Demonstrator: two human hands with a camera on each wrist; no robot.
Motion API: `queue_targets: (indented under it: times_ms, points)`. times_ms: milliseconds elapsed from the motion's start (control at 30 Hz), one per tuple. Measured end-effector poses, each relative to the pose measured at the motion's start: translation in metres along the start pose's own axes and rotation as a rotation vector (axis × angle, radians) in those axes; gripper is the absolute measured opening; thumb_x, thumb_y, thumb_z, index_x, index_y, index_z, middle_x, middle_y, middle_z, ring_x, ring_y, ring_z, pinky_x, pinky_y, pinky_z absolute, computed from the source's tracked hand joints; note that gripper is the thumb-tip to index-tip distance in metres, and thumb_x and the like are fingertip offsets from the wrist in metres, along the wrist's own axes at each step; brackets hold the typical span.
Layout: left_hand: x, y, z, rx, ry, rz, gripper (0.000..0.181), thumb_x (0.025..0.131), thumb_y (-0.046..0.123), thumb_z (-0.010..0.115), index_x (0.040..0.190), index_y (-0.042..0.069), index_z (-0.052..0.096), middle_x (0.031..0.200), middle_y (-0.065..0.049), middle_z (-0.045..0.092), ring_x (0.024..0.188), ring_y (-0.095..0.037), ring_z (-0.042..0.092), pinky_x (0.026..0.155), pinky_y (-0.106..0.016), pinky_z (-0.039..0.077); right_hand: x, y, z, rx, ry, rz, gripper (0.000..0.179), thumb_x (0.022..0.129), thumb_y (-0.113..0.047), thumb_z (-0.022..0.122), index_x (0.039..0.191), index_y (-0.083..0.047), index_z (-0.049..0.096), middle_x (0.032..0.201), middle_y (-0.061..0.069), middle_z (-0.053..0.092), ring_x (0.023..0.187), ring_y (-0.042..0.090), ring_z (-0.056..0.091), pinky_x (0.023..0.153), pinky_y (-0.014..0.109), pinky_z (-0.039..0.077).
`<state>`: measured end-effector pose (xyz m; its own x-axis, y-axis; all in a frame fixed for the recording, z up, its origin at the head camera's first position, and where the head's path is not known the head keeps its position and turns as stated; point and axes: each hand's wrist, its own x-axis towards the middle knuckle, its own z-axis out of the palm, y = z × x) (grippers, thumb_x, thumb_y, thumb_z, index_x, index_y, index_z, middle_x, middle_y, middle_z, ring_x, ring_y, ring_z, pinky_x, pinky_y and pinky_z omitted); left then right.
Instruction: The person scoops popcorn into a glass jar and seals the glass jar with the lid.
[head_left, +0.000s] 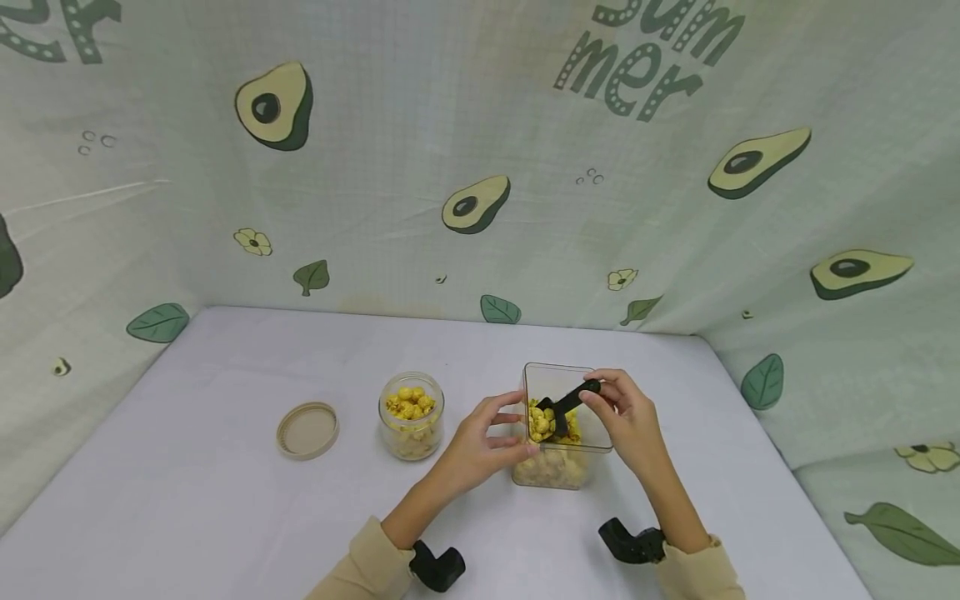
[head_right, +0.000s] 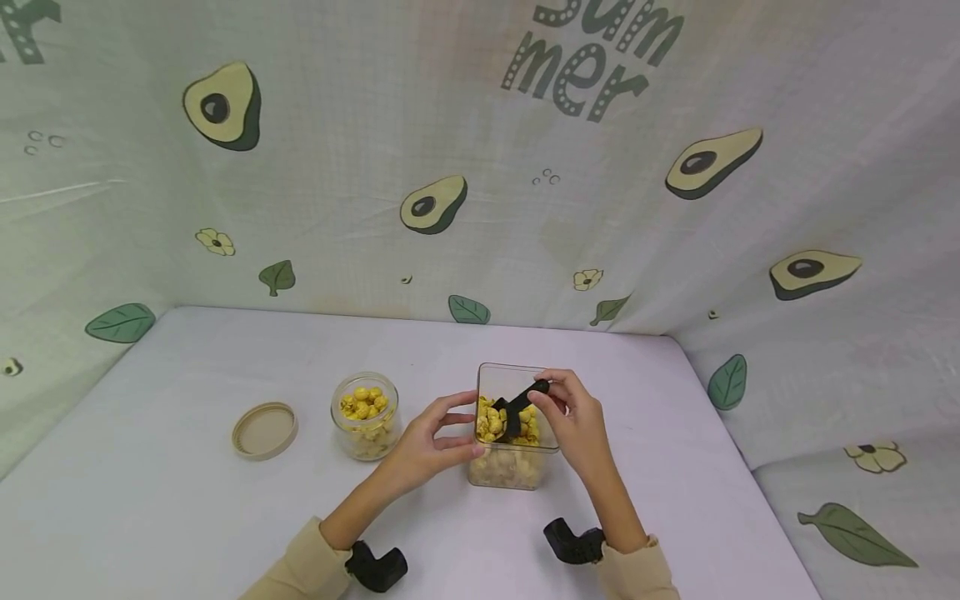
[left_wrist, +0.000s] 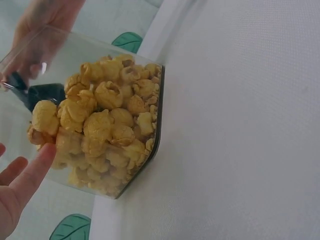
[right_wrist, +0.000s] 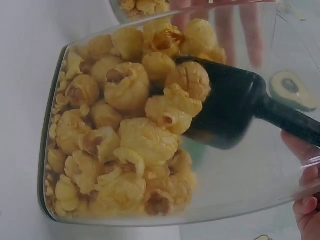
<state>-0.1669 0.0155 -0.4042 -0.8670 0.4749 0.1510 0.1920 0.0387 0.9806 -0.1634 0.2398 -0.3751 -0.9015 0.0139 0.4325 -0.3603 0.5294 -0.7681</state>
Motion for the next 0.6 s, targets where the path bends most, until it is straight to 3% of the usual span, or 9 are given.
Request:
queue_targets:
  times_ms: [300,600]
  points:
    - [-0.0002,-0.0002,-0.0001,-0.006,-0.006,0.002,0.065,0.082,0.018,0.071,0.139,0.012,0.041,0.138,-0.010,0.041,0.122,-0.031,0.049,0.092,-0.035,0.052,-0.0058,-0.0025,-0.0021,0.168,0.047,0.125,0.024,0.090,-0.008,0.060,0.112,0.001,0.055,0.089,-0.022,0.065,0.085,0.001,0.058,0.072,0.012,0.047]
    - [-0.0006,0.0007,0.0003,-0.001,0.000,0.004,0.064,0.082,0.018,0.072,0.138,0.014,0.041,0.138,-0.010,0.041,0.121,-0.030,0.050,0.092,-0.036,0.052,-0.0095,-0.0050,-0.0033,0.359,0.184,0.262,0.024,0.091,-0.008,0.058,0.113,0.000,0.054,0.084,-0.016,0.067,0.082,0.001,0.056,0.079,0.010,0.046]
